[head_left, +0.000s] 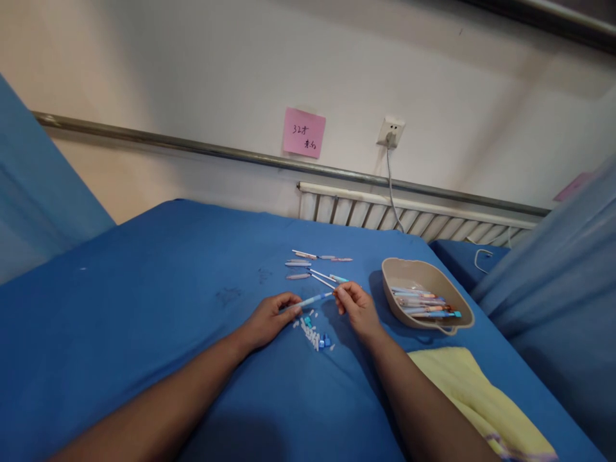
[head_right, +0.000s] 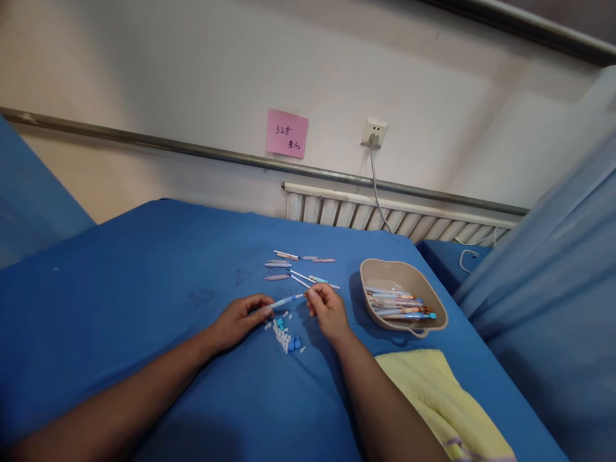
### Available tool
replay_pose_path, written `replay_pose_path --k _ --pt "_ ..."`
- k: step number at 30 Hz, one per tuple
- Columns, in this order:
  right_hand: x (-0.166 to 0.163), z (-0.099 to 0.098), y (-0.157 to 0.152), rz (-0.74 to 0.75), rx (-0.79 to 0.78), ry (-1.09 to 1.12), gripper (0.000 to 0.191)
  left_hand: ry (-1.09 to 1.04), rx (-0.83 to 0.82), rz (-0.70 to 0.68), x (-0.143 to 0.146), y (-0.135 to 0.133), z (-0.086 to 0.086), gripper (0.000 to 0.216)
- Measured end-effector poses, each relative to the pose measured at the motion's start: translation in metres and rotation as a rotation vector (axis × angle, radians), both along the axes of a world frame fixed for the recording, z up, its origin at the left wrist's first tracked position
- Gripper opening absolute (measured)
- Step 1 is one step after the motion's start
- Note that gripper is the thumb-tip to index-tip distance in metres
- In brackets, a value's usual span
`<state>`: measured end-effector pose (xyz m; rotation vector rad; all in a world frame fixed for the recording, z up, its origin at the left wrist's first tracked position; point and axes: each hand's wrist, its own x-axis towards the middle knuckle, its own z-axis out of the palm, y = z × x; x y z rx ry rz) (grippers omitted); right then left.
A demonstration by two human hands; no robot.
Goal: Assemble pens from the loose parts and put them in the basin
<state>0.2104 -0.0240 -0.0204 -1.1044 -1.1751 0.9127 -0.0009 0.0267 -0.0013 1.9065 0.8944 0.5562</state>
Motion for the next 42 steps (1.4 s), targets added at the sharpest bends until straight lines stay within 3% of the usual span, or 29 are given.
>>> replay_pose_path --k 10,18,25,34,38,42 --pt "0.001 0.003 -0.003 -0.005 0.004 -0.035 0.025 0.05 0.036 -0.009 0.0 -0.002 0.002 0.03" --pt "0.001 -0.001 -0.004 -0.023 -0.021 -0.199 0.023 0.085 0.107 -0.067 -0.001 -0.005 0.003 0.031" --pt "-0.004 -0.001 -0.004 -0.043 -0.032 -0.18 0.028 0.156 0.161 -0.086 0.001 -0.008 0.009 0.031" --pt "-0.009 -0.005 -0.002 -0.014 -0.044 -0.07 0.029 0.108 0.131 -0.081 0.006 -0.008 0.006 0.032" --pt "-0.01 -0.004 -0.001 0.023 -0.013 0.013 0.041 0.054 0.073 -0.031 0.009 -0.007 0.004 0.032" --pt "-0.007 -0.005 0.009 -0.039 -0.041 0.156 0.053 -0.045 0.006 0.034 0.019 -0.002 0.008 0.031"
